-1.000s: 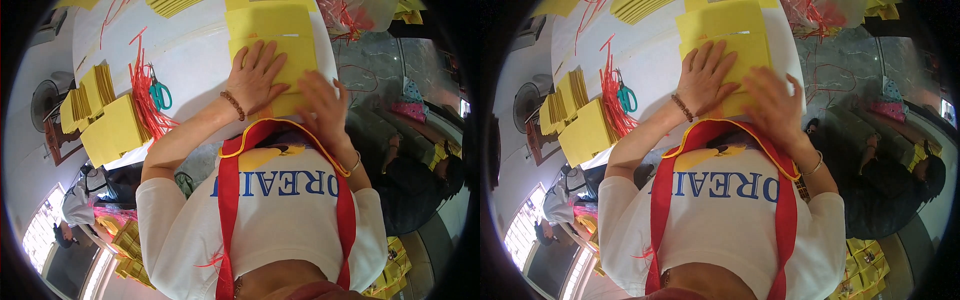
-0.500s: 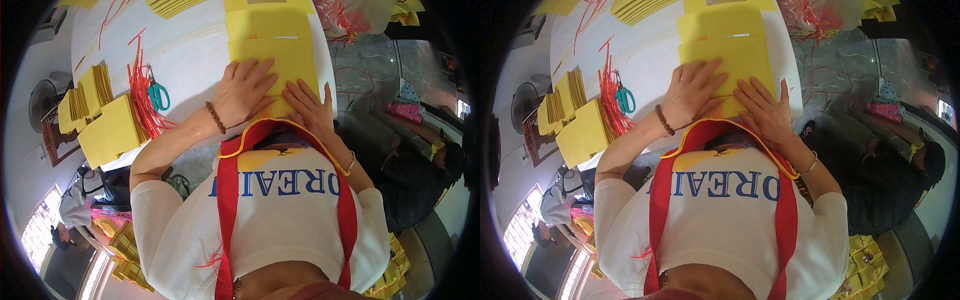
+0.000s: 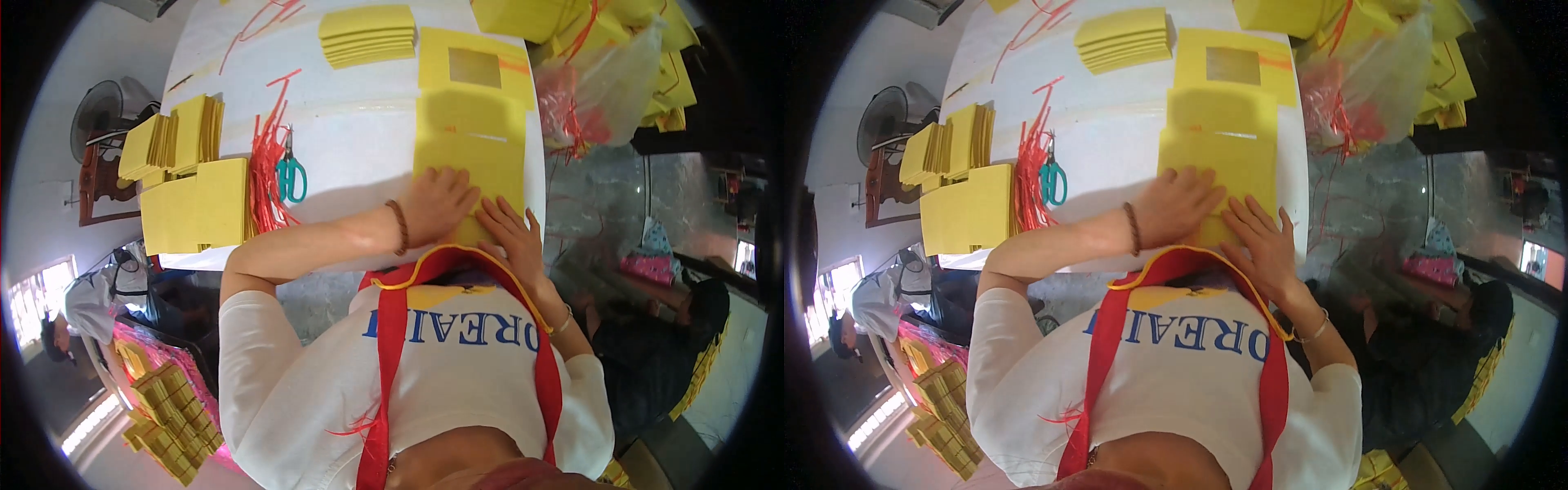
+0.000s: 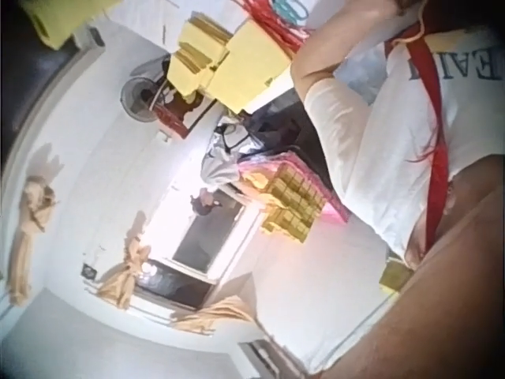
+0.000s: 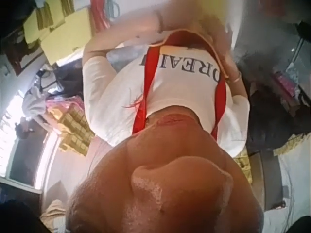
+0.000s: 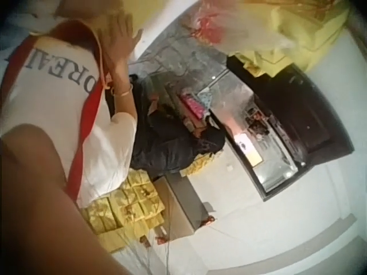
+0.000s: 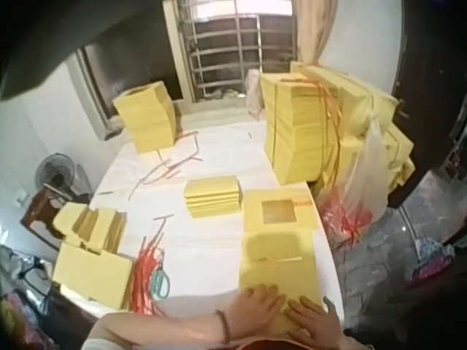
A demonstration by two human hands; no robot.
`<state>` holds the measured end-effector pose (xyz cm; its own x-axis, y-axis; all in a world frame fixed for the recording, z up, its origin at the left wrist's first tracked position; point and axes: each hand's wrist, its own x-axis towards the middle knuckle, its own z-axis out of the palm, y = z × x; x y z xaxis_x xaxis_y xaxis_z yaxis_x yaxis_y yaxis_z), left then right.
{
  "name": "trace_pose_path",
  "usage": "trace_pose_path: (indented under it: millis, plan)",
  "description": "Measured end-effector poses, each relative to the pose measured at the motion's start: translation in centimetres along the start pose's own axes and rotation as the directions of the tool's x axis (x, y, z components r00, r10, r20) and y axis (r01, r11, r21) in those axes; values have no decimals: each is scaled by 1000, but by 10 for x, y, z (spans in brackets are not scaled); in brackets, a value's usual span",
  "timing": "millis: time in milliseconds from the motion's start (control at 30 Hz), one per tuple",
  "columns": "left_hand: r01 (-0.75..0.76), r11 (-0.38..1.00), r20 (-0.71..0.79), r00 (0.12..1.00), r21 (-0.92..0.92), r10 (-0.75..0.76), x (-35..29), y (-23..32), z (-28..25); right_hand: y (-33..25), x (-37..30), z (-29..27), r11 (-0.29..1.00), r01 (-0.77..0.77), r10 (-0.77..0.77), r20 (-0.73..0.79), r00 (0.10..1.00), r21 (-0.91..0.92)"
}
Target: The person is folding and stacking joss paper at a workstation.
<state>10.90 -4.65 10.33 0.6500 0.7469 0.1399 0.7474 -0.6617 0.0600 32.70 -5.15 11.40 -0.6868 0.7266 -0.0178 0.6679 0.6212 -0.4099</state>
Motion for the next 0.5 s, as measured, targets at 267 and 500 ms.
trace_pose_path:
  millis: [267, 500]
  plan:
    - [71, 984, -127, 988, -165, -93, 20, -27, -16, 56, 27, -30, 437, -148, 519, -114, 847, 887]
    - [386, 906, -589, 778, 174, -218, 34, -203, -63, 73, 39, -13, 423, -173, 569, -112, 815, 890]
